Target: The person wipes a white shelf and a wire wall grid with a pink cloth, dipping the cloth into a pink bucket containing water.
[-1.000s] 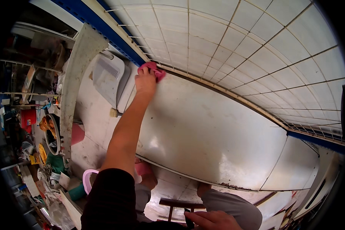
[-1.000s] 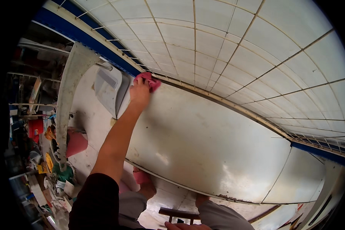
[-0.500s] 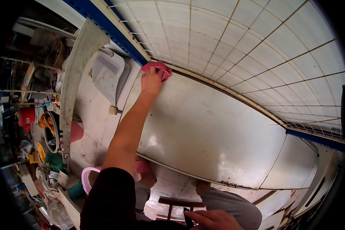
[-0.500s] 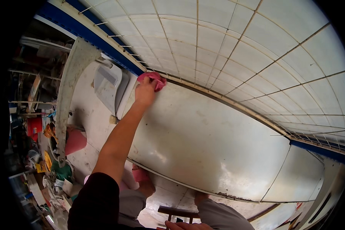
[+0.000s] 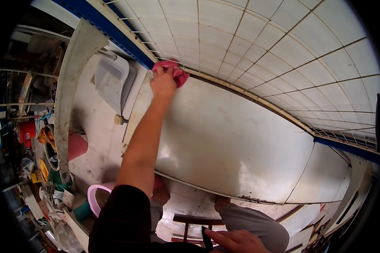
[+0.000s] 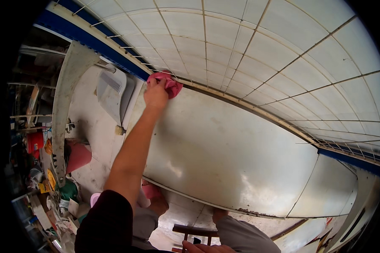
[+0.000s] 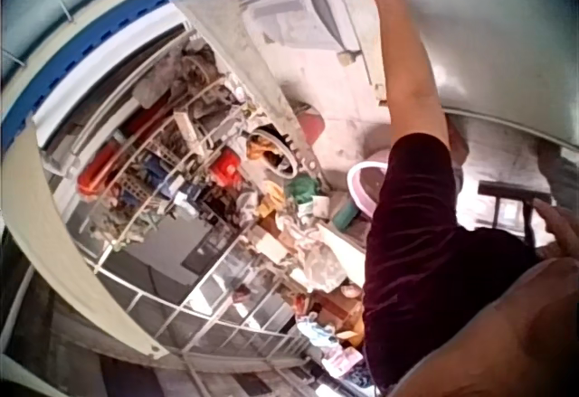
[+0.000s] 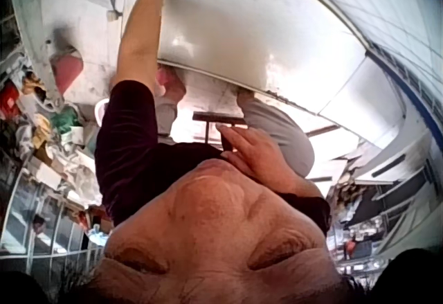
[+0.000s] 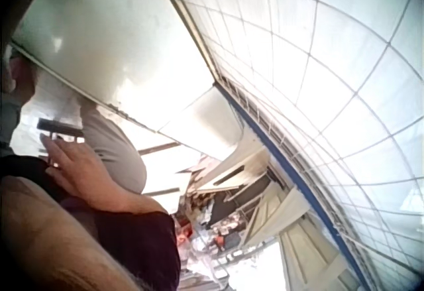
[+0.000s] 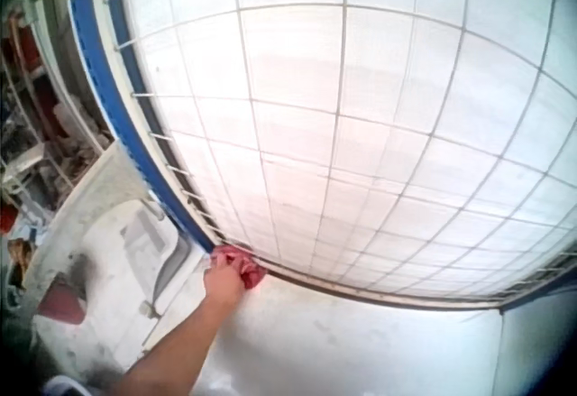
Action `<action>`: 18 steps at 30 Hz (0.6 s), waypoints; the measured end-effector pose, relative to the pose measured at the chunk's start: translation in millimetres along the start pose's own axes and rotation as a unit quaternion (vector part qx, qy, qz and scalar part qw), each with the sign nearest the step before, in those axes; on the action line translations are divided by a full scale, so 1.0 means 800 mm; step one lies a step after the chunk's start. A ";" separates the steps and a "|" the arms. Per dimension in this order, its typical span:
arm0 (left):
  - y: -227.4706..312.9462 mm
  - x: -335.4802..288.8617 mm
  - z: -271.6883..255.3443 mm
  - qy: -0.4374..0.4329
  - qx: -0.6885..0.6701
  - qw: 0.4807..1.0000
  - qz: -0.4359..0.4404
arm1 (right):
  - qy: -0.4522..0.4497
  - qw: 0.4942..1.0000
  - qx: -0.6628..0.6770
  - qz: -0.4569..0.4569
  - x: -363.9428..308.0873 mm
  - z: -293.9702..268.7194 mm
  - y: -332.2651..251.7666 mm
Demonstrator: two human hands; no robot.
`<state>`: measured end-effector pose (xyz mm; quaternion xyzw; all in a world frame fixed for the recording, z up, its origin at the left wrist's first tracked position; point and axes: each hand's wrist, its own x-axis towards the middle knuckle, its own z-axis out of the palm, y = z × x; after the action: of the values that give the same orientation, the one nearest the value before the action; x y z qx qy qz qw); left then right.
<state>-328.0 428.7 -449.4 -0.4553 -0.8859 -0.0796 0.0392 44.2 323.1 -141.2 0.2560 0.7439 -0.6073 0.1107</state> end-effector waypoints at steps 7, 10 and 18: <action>0.027 -0.004 0.016 -0.114 -0.053 0.992 -0.019 | 0.002 1.000 0.002 -0.026 0.003 0.000 -0.003; -0.003 0.012 -0.007 -0.069 0.060 0.996 0.021 | 0.023 0.999 -0.021 -0.016 0.003 -0.004 -0.003; 0.026 -0.005 -0.008 -0.151 -0.046 0.987 -0.030 | 0.010 1.000 -0.005 -0.019 0.000 -0.006 0.000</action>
<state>-308.6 436.4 -441.5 -0.4369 -0.8902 -0.0516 -0.1180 45.2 328.1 -140.1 0.2469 0.7528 -0.6030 0.0931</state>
